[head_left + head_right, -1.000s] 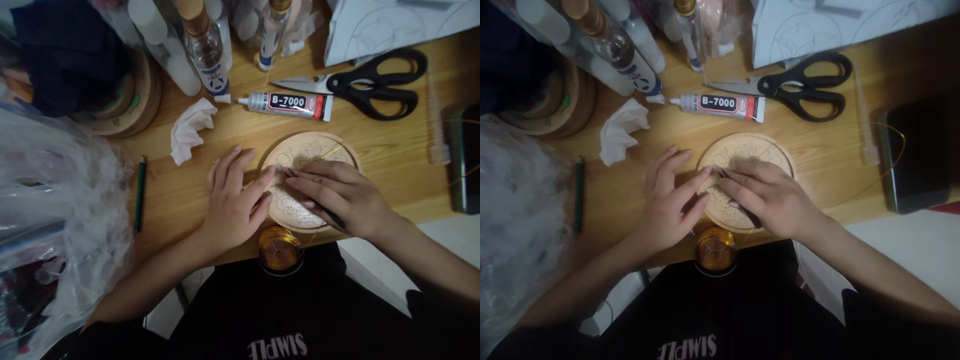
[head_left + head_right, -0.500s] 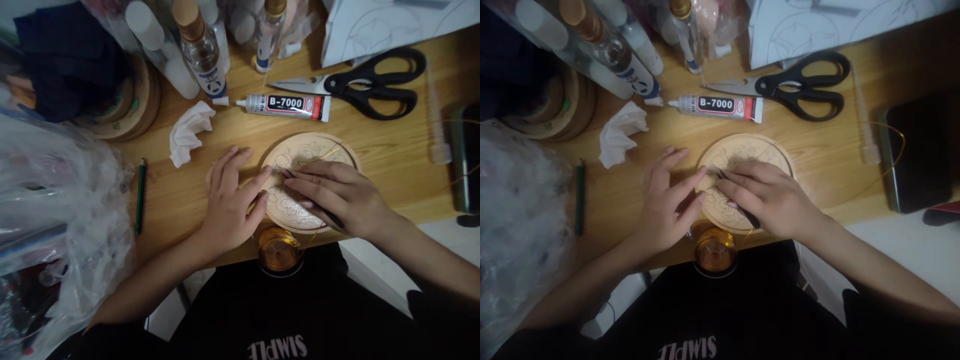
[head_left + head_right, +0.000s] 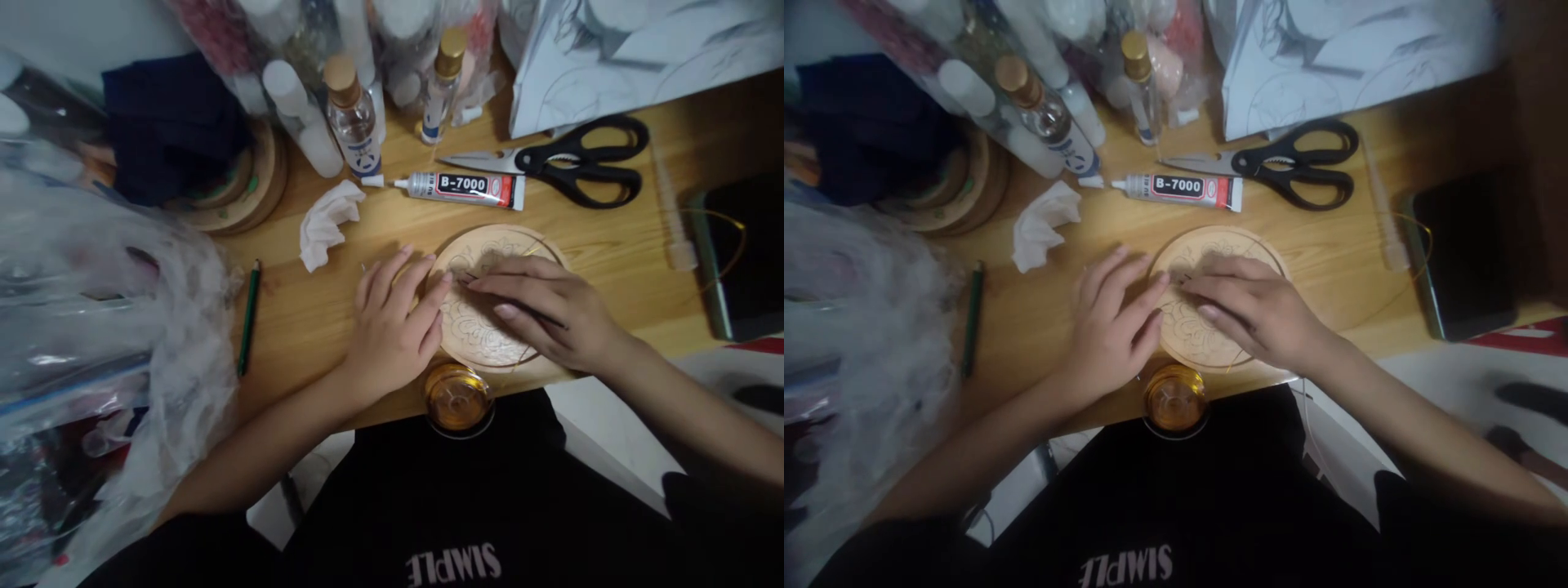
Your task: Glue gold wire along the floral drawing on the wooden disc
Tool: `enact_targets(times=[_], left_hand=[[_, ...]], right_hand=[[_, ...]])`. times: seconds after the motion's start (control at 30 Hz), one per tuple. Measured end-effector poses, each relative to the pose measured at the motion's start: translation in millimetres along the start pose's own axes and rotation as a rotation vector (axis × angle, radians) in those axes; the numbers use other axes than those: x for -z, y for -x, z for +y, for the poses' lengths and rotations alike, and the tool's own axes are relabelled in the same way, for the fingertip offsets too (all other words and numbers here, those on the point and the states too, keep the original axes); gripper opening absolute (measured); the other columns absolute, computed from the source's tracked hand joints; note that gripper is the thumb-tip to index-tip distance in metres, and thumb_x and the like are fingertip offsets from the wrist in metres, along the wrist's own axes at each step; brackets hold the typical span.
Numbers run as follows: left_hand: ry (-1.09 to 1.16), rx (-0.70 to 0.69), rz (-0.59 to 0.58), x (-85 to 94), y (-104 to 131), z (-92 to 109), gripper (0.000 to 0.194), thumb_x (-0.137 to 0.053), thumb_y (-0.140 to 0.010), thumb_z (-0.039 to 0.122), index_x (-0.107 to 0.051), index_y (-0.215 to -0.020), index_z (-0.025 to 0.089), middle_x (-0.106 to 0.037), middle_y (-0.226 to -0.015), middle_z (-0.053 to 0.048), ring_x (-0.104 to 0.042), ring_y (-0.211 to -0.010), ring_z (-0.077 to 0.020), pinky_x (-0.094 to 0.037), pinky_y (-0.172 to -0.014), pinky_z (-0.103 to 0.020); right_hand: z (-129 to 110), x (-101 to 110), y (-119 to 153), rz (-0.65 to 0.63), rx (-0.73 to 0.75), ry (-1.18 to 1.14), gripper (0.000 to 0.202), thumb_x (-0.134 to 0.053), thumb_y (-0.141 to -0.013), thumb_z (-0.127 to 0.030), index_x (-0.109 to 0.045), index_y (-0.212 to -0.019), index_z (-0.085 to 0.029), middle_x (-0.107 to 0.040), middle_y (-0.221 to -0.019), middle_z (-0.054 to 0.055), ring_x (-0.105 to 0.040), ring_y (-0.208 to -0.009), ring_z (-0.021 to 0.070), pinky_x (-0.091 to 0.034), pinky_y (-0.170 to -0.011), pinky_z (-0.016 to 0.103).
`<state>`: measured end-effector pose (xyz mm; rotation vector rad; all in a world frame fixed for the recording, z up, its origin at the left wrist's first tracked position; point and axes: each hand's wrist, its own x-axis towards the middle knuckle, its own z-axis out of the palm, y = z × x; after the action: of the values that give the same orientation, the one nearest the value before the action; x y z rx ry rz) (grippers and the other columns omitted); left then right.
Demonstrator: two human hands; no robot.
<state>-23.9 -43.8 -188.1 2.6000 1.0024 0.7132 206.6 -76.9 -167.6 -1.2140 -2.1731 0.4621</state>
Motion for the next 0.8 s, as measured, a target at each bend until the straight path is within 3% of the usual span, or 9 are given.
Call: enact_targets(times=[0.13, 0.27, 0.4, 0.6, 0.8], left_hand=[[-0.027, -0.075, 0.035, 0.4, 0.4, -1.0, 0.029, -0.053, -0.094, 0.019, -0.063, -0.121, 0.014, -0.065, -0.131, -0.014, -0.050, -0.133, -0.0315, -0.040, -0.107, -0.049], [-0.024, -0.119, 0.014, 2.2, 2.0, -2.2, 0.029, -0.052, -0.093, 0.016, -0.067, -0.118, 0.019, -0.064, -0.133, -0.012, -0.050, -0.133, -0.0318, -0.043, -0.103, -0.049], [-0.006, -0.102, 0.006, 4.0, 2.4, -4.0, 0.029, -0.053, -0.092, 0.016, -0.067, -0.117, 0.021, -0.062, -0.136, -0.013, -0.049, -0.134, -0.0325, -0.042, -0.104, -0.053], [-0.031, -0.118, 0.081, 4.4, 1.9, -7.7, 0.030, -0.059, -0.085, 0.015, -0.069, -0.113, 0.019, -0.069, -0.124, -0.010, -0.054, -0.126, -0.0315, -0.046, -0.100, -0.049], [-0.079, -0.115, 0.079, 4.3, 1.2, -5.4, 0.028, -0.056, -0.088, 0.018, -0.068, -0.112, 0.013, -0.070, -0.123, -0.012, -0.056, -0.126, -0.0304, -0.044, -0.103, -0.048]], right_hand=[[-1.8, 1.0, -3.3, 0.025, -0.193, -0.198, 0.027, -0.052, -0.098, -0.024, -0.069, -0.119, -0.024, -0.076, -0.108, 0.005, -0.072, -0.103, 0.0176, -0.059, -0.091, 0.034], [-2.9, -0.8, -5.4, 0.087, -0.347, -0.395, 0.027, -0.049, -0.100, -0.033, -0.071, -0.116, -0.029, -0.076, -0.109, 0.003, -0.072, -0.101, 0.0161, -0.059, -0.090, 0.032], [-5.2, -4.0, -5.1, 0.112, -0.412, -0.453, 0.027, -0.050, -0.099, -0.039, -0.071, -0.111, -0.027, -0.076, -0.107, 0.004, -0.072, -0.104, 0.0182, -0.058, -0.094, 0.035], [-12.3, -8.6, -4.8, 0.125, -0.512, -0.548, 0.029, -0.052, -0.098, -0.044, -0.071, -0.111, -0.027, -0.076, -0.109, 0.005, -0.072, -0.104, 0.0186, -0.057, -0.098, 0.038], [-9.9, -9.7, -6.8, 0.298, -0.535, -0.526, 0.030, -0.055, -0.096, -0.045, -0.074, -0.107, -0.025, -0.076, -0.113, 0.006, -0.073, -0.103, 0.0200, -0.062, -0.087, 0.036]])
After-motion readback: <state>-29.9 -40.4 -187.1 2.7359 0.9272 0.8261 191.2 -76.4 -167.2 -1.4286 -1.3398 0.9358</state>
